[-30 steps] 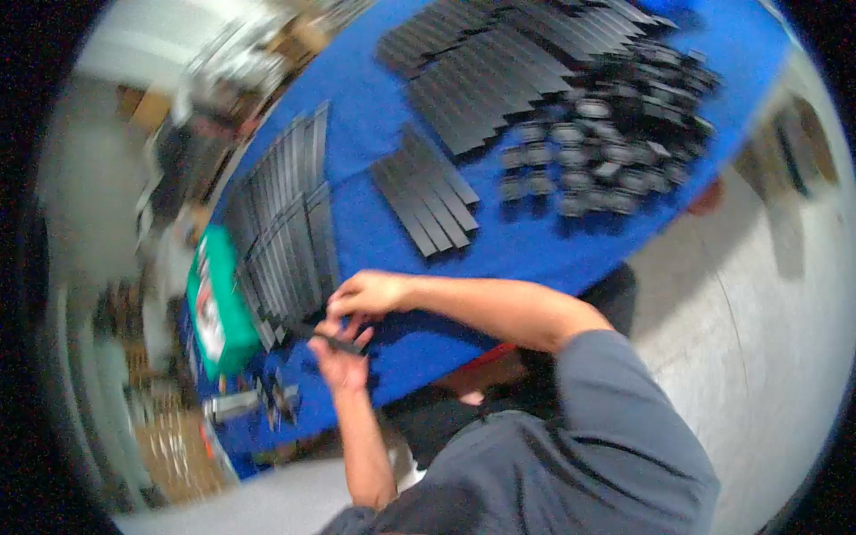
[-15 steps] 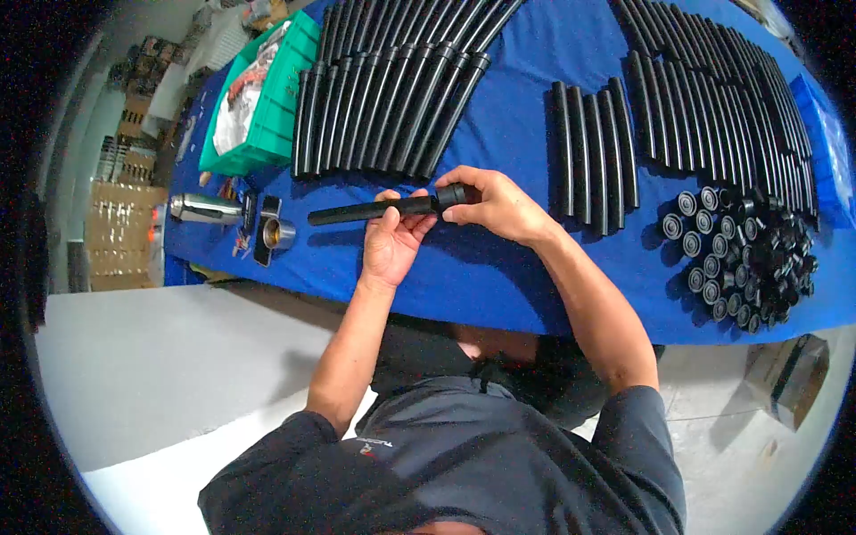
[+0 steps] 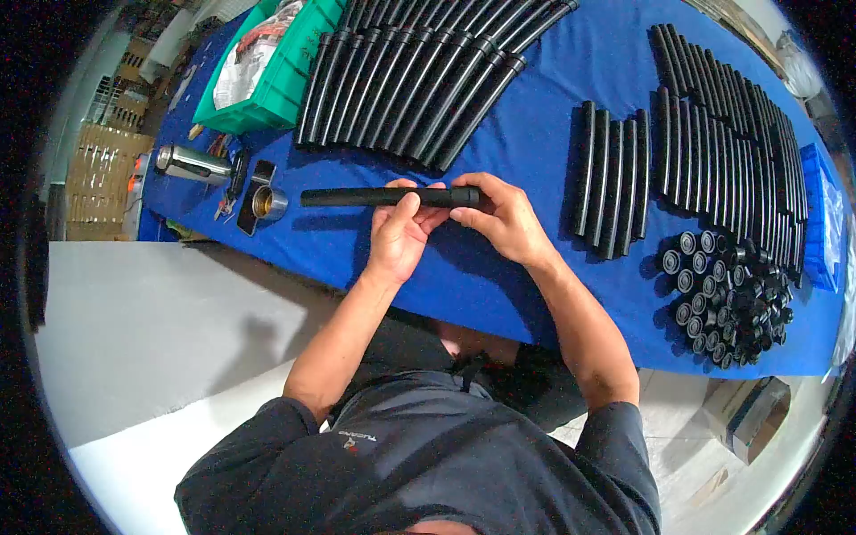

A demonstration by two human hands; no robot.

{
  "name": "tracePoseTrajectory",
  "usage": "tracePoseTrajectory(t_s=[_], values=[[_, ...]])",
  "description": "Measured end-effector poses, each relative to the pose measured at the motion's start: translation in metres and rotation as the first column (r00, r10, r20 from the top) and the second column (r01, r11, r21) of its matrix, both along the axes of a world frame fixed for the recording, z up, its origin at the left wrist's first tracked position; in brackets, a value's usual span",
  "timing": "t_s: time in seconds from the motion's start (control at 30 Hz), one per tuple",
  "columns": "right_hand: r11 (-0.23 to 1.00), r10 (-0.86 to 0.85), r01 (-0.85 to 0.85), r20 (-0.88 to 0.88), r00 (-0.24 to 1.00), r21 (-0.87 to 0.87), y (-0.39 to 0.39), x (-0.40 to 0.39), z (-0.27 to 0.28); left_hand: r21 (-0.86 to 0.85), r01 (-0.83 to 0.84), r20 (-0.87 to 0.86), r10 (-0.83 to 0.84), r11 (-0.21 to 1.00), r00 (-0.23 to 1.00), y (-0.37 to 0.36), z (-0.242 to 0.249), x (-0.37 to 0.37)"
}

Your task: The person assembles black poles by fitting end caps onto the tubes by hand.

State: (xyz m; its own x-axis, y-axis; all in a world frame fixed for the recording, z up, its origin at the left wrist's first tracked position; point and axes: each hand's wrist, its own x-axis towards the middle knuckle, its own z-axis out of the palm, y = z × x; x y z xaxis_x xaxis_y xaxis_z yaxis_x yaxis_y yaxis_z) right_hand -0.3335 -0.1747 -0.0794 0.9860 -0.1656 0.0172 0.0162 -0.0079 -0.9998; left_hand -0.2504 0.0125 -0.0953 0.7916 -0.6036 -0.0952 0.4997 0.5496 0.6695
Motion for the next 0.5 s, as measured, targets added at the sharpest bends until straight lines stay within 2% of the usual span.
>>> tracePoseTrajectory(t_s=[0.07, 0.17, 0.37, 0.5], values=[[1.0, -0.015, 0.015, 0.062, 0.998, 0.0, 0.003, 0.001, -0.003, 0.021, -0.025, -0.019, 0.025, 0.999, 0.999, 0.0, 0.001, -0.003], [0.984, -0.009, 0.02, 0.062, 0.998, -0.176, 0.004, -0.002, 0.01, 0.055, -0.039, 0.001, 0.039, 0.998, 0.999, -0.002, 0.003, -0.004], [0.996, 0.004, -0.002, 0.027, 1.0, -0.092, 0.005, -0.002, 0.012, 0.054, -0.029, -0.028, 0.03, 0.998, 0.999, -0.002, 0.005, -0.005], [0.962, -0.04, 0.083, 0.168, 0.985, -0.259, 0.006, 0.0, 0.008, 0.052, -0.056, -0.057, 0.059, 0.997, 0.997, -0.005, 0.008, -0.005]])
